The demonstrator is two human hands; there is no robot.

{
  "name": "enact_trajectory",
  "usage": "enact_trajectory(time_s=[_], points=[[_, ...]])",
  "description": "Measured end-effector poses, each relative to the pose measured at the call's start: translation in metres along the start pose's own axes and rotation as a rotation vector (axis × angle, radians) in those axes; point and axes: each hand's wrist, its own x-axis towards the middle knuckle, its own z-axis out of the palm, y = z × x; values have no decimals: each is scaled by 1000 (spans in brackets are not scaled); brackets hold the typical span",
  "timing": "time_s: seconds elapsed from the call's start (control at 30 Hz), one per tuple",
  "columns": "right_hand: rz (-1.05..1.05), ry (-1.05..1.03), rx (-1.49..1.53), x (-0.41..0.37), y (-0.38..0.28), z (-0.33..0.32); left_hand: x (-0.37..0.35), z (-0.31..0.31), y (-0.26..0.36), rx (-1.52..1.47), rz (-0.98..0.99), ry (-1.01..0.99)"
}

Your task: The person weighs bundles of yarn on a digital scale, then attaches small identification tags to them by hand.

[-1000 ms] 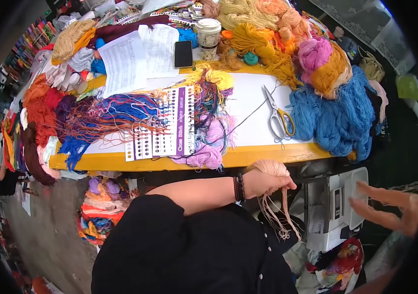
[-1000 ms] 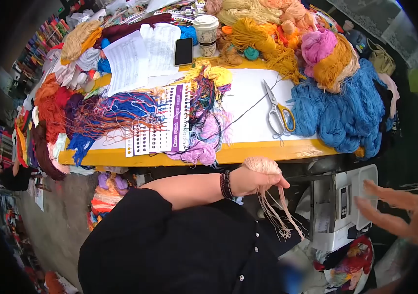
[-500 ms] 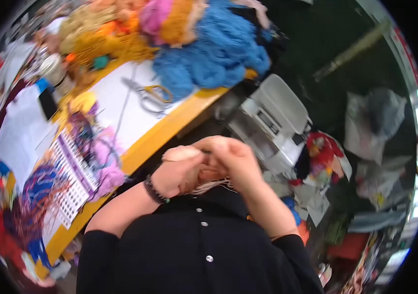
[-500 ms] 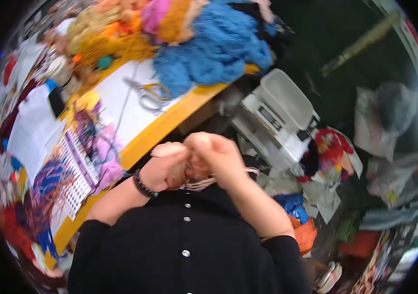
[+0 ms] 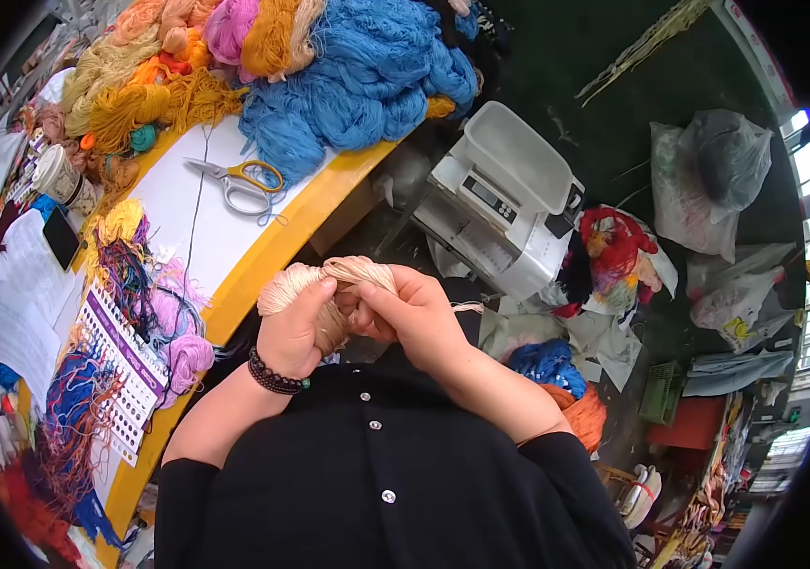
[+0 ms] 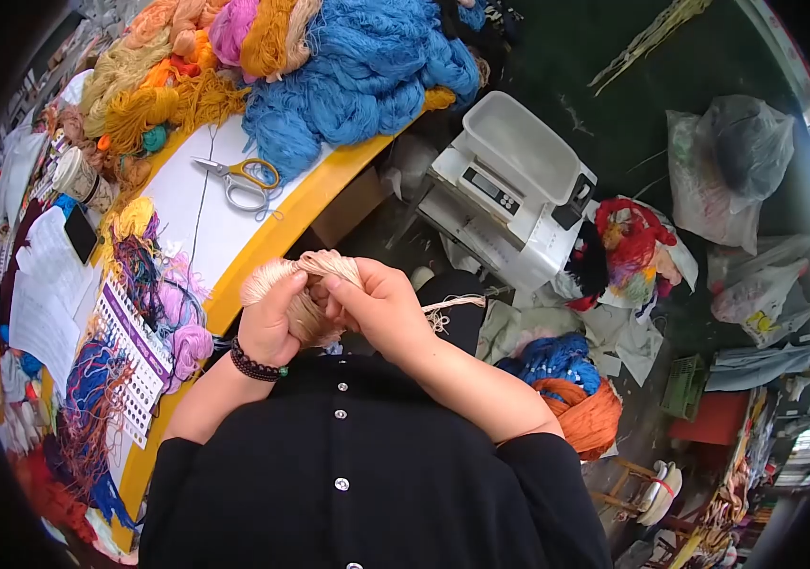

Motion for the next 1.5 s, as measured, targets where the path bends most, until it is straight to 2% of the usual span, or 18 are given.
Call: enact_trajectory(time_s=[0.2,0.27,0.43,0.47,0.53,0.6,0.73,0.8,0.87,0.97,1.03,1.1,1.13,1.17,1.27,1.3,1.33,1.5], points=[[-39,-19,1,-1,1,-4,-7,6,7,107,10,42],[-71,-5,-37,-1,0,-6,-12,6,16,646,225,203],[-51,-4,-164,-6,-45,-60,-28,-45,106,47,565,382],[-92,22,-140,-10,-59,-72,-41,-56,133,-19,449,68],[-189,87,-127,-18,-85,-92,-67,-94,175,65,501,-27],[-295,159,-152,-27,-105,-114,-95,-135,210,-265,525,58],[-484,309,-129,-38,-140,-152,-158,-253,266,-425,681,-63],[-520,265,-80,-40,-152,-159,-165,-273,273,-468,776,50],[-500,266,-115,-33,-148,-155,-156,-261,263,-260,645,-115],[-293,80,-164,-11,-120,-123,-86,-85,187,-137,373,-252],[-70,26,-229,-4,-102,-87,-48,-79,149,-287,345,-500],[30,-204,-277,5,-87,-50,-3,-48,110,-223,-16,-765],[40,-309,-326,12,-70,-41,-17,-36,92,65,-13,-247],[-83,-374,-503,14,-59,-29,-14,-28,67,128,-10,-72],[-330,-366,-1099,-4,-57,2,9,-2,38,246,-295,-191],[-476,-304,-1208,-10,-53,6,14,14,18,404,-39,-25],[-438,-268,-1291,-14,-53,6,12,6,34,335,-305,-233],[-642,-216,-1487,-36,-71,-4,7,24,37,358,-410,-352]])
